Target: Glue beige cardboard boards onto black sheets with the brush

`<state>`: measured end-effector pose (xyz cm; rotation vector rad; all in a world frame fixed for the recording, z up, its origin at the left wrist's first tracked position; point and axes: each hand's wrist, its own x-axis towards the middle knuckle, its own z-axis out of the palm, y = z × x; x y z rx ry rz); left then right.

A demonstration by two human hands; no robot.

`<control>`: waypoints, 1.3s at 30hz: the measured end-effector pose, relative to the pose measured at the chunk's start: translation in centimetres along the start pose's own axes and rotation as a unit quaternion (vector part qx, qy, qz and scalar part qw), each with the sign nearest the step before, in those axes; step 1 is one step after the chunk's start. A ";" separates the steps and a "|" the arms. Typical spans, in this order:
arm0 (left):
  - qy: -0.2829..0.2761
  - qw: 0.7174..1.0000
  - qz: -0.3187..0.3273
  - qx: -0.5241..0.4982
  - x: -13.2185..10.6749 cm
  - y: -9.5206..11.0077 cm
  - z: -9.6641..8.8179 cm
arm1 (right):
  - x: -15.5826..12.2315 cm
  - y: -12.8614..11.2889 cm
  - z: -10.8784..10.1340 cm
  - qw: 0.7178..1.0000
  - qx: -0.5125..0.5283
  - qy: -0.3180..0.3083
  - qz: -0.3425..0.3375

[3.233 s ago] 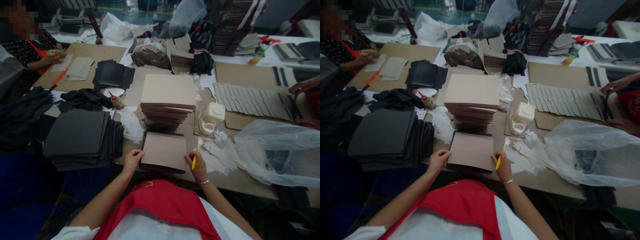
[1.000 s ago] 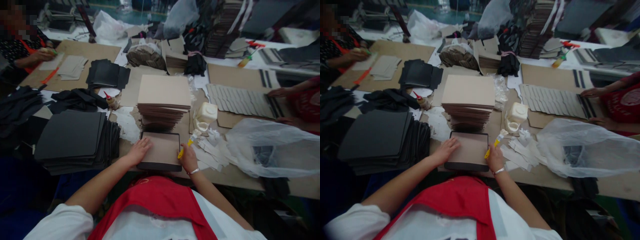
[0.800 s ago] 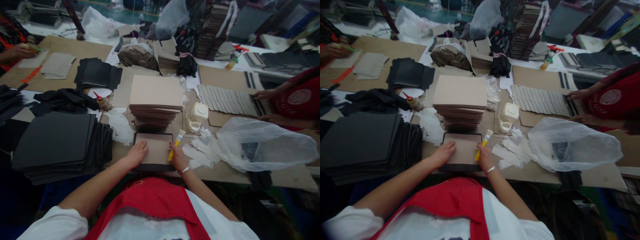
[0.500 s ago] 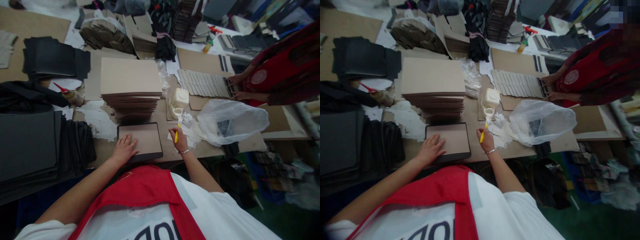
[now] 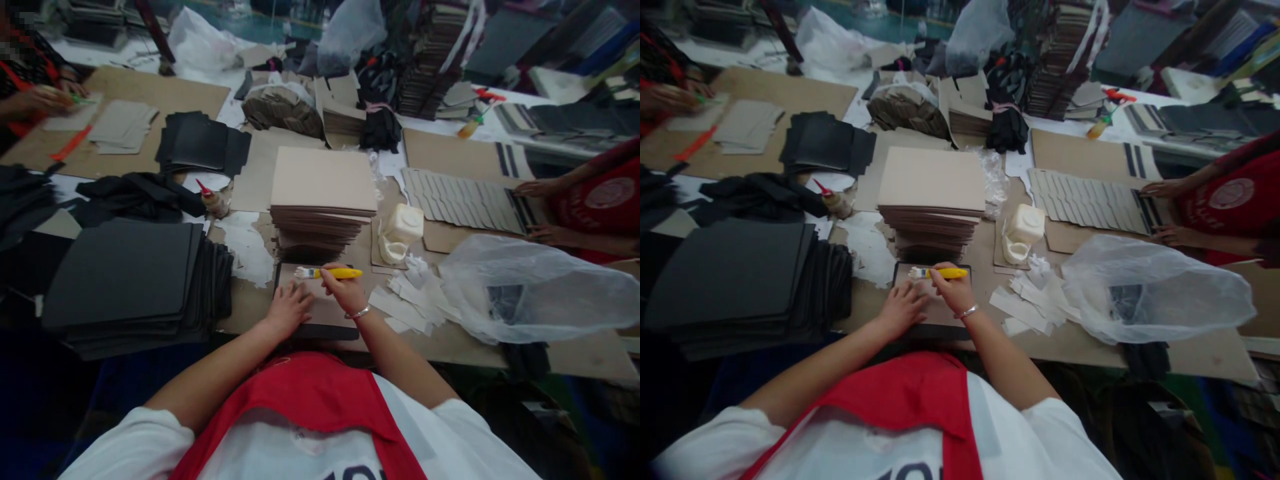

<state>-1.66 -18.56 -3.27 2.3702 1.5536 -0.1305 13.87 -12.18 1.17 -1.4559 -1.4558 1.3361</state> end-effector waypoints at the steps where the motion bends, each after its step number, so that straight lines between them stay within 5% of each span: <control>1: 0.000 1.000 -0.003 -0.004 0.0 -0.1 0.1 | 0.7 0.2 1.3 1.000 -0.014 -0.017 -0.017; 4: -0.001 1.000 -0.004 -0.014 0.0 -0.2 0.2 | 2.1 1.0 3.3 0.993 -0.091 -0.030 -0.064; 6: 0.000 1.000 -0.002 -0.015 0.0 -0.2 0.2 | 2.5 1.5 2.7 0.988 -0.136 -0.020 -0.075; 15: -0.030 1.000 -0.002 -0.009 -0.1 0.1 -0.7 | 0.1 3.3 -7.4 0.970 -0.215 0.111 -0.005; 22: -0.032 0.999 0.007 0.015 0.4 1.1 -1.4 | -3.8 2.9 -11.8 0.968 -0.099 0.229 0.007; 27: -0.021 0.998 0.066 0.000 1.8 3.7 -1.0 | -6.1 5.5 -14.2 0.965 -0.071 0.251 0.003; 31: -0.024 0.994 0.102 0.001 2.6 6.3 -0.2 | -7.5 7.2 -13.9 0.977 -0.084 0.197 0.004; 35: -0.027 0.995 0.096 0.029 2.9 7.3 0.2 | -7.1 5.2 -11.8 0.983 -0.038 0.172 -0.057; 39: -0.026 0.995 0.092 0.043 3.0 7.5 0.0 | -3.7 3.2 -8.4 0.989 0.084 0.120 0.009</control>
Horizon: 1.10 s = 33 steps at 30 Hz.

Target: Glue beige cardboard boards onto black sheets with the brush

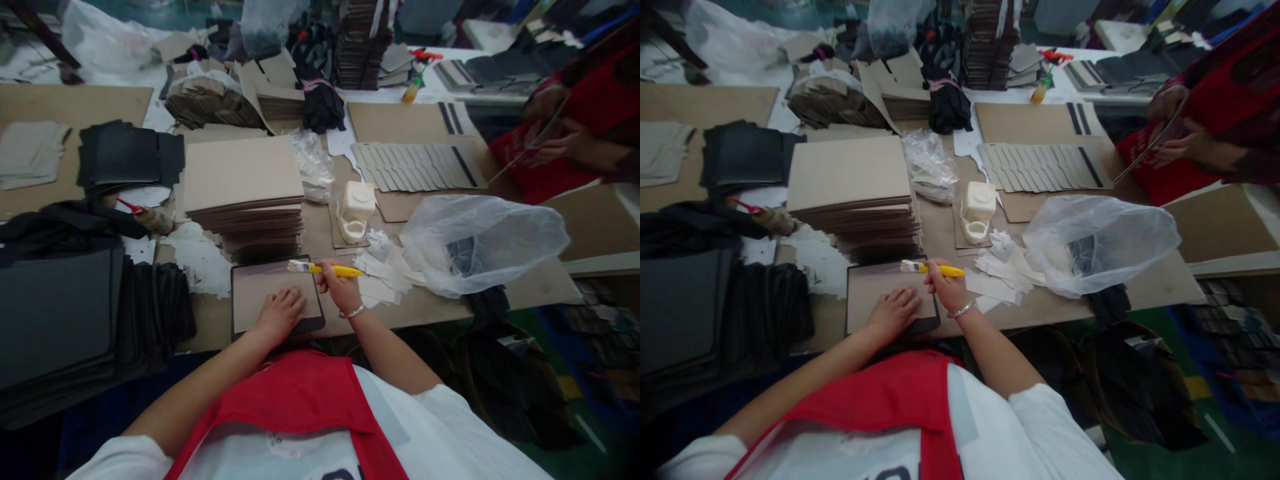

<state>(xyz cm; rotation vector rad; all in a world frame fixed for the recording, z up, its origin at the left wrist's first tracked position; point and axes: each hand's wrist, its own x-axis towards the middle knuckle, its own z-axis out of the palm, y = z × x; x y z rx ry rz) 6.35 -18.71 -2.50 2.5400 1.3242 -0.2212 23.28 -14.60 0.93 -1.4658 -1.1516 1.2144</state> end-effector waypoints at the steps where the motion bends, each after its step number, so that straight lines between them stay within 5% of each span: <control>1: -0.001 1.000 0.000 0.001 0.0 0.0 0.0 | 0.8 0.1 1.0 0.999 0.014 -0.014 0.027; 6: -0.002 1.000 -0.003 0.005 0.0 0.1 -0.1 | 3.3 1.9 1.9 0.994 0.002 0.012 0.105; 10: -0.006 1.000 -0.001 -0.001 -0.1 0.1 -0.3 | 2.3 1.8 -2.7 0.992 -0.012 0.081 0.097; 13: -0.017 1.000 -0.007 -0.001 0.0 0.0 -0.3 | 0.8 2.3 -6.7 0.997 -0.017 0.069 0.031; 17: -0.031 0.999 -0.018 0.003 0.2 0.1 -0.3 | -0.4 7.5 -9.8 0.980 -0.186 0.049 -0.055; 21: -0.031 0.999 -0.015 0.018 0.3 0.2 -0.2 | -0.8 15.4 -9.9 0.883 -0.442 0.039 -0.150; 25: -0.032 0.999 -0.019 0.028 0.3 0.3 -0.1 | -1.6 20.1 -9.4 0.819 -0.546 0.018 -0.178; 28: -0.037 0.999 -0.025 0.023 0.4 0.3 0.0 | -2.1 20.9 -9.6 0.809 -0.560 0.016 -0.179; 33: -0.041 0.999 -0.023 0.001 0.3 0.4 -0.1 | -1.9 20.3 -10.2 0.846 -0.510 0.030 -0.150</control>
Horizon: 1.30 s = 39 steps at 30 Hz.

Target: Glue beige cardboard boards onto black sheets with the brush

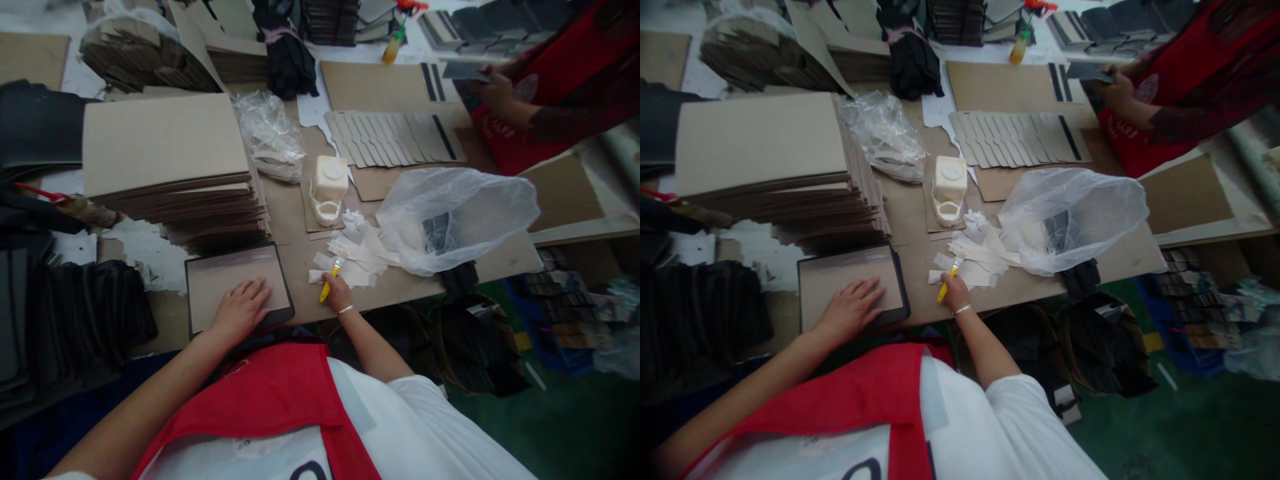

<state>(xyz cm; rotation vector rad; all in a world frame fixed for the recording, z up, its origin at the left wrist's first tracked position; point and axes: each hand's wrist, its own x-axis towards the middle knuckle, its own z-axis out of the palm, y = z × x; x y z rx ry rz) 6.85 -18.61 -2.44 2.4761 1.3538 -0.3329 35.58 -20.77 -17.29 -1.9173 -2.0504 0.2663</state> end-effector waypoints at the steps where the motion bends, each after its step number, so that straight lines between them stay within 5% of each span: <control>1: 0.001 1.000 0.000 -0.008 0.0 0.0 0.0 | 0.1 0.0 -0.1 1.000 0.012 0.002 0.014; 7: 0.033 0.998 0.019 -0.060 -0.3 -0.7 -0.3 | 0.5 -1.3 -1.4 0.997 0.052 0.023 0.046; 11: 0.148 0.978 0.003 -0.150 0.9 -0.1 -1.7 | 1.6 -3.8 -5.1 0.985 0.123 0.110 0.042; 14: 0.188 0.941 0.031 -0.280 3.6 1.8 -2.3 | 3.3 -6.1 -8.5 0.980 0.175 0.092 -0.026; 17: 0.156 0.889 0.019 -0.431 7.1 3.5 -2.0 | 5.0 -7.9 -10.0 0.975 0.187 0.068 -0.103; 21: 0.163 0.762 -0.072 -0.622 9.5 3.2 -1.4 | 6.5 -8.7 -8.7 0.972 0.170 0.094 -0.131; 25: 0.186 0.658 -0.126 -0.719 7.6 1.6 -2.0 | 7.0 -8.2 -7.2 0.979 0.139 0.116 -0.090; 29: 0.205 0.597 -0.199 -0.749 3.9 -0.8 -1.8 | 7.6 -8.4 -7.5 0.983 0.141 0.096 -0.069; 33: 0.233 0.623 -0.292 -0.687 0.2 -4.5 -0.2 | 8.6 -11.0 -7.7 0.982 0.152 0.083 -0.074; 39: 0.291 0.728 -0.375 -0.495 -1.9 -10.2 0.8 | 10.4 -15.8 -5.1 0.984 0.153 0.072 -0.058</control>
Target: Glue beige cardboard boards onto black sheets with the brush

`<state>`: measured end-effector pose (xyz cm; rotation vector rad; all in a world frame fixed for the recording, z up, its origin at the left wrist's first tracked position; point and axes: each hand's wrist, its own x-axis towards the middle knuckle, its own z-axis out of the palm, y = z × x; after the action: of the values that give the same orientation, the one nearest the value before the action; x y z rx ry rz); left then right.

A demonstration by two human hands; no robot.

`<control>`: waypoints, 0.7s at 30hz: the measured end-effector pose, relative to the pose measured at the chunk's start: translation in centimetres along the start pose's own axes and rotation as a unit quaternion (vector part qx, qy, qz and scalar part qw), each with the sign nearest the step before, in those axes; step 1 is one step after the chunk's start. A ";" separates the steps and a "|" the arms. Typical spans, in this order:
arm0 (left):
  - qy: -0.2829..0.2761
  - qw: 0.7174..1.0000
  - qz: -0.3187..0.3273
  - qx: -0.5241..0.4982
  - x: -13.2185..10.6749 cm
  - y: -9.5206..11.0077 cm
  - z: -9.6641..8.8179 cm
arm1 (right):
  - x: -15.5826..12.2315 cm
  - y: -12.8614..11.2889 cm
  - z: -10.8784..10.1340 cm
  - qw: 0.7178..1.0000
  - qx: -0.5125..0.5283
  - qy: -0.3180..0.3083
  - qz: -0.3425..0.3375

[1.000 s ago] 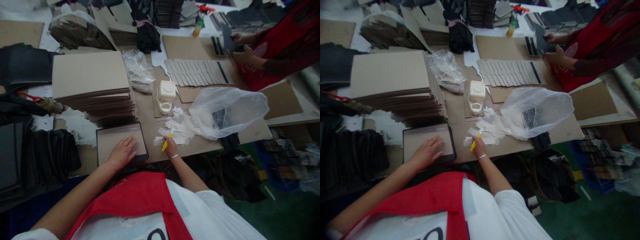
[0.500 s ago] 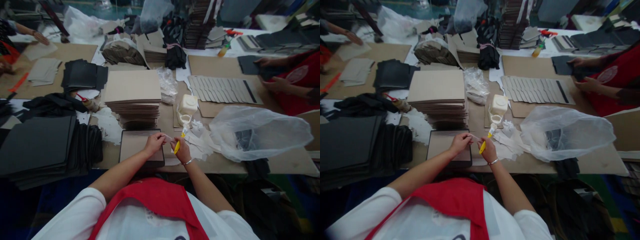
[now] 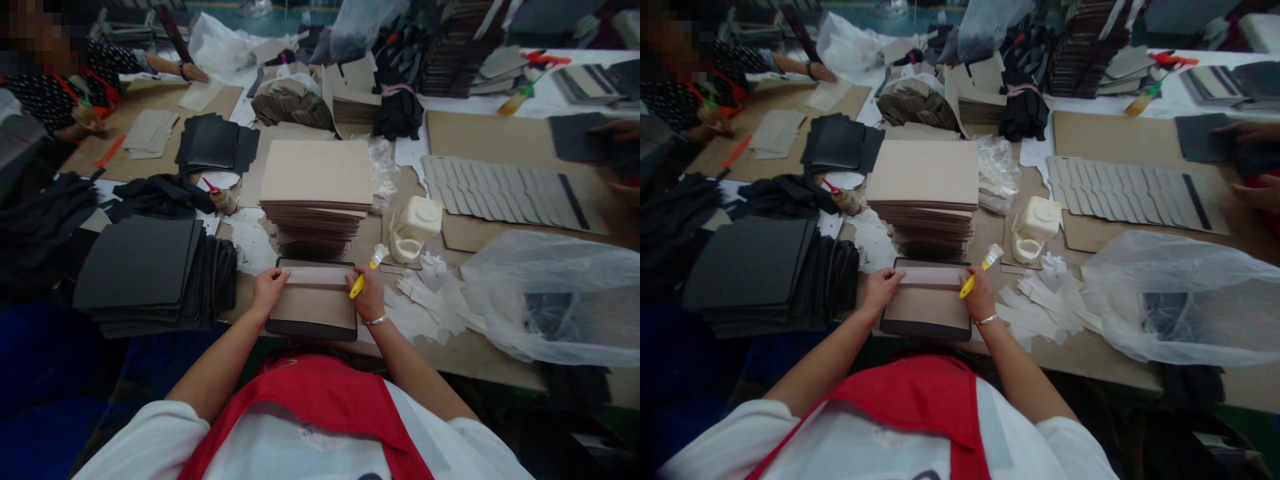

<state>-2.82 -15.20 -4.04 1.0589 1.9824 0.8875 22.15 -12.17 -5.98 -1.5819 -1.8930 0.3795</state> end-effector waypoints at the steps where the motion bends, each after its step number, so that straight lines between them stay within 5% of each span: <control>1: 0.009 0.999 0.017 0.027 0.7 -0.1 -0.2 | 0.2 -0.2 0.7 1.000 -0.003 -0.001 0.009; 7: 0.025 0.996 0.012 0.090 3.4 -0.8 0.0 | 0.8 -0.4 2.5 0.998 -0.031 -0.022 0.057; 21: 0.041 0.991 0.028 0.127 3.4 -0.6 0.7 | 0.6 -0.4 3.1 0.997 -0.034 0.007 0.074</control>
<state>-3.84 -12.37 -5.78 1.2412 2.1874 0.7312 19.84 -11.17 -7.96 -1.7717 -1.8005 0.3705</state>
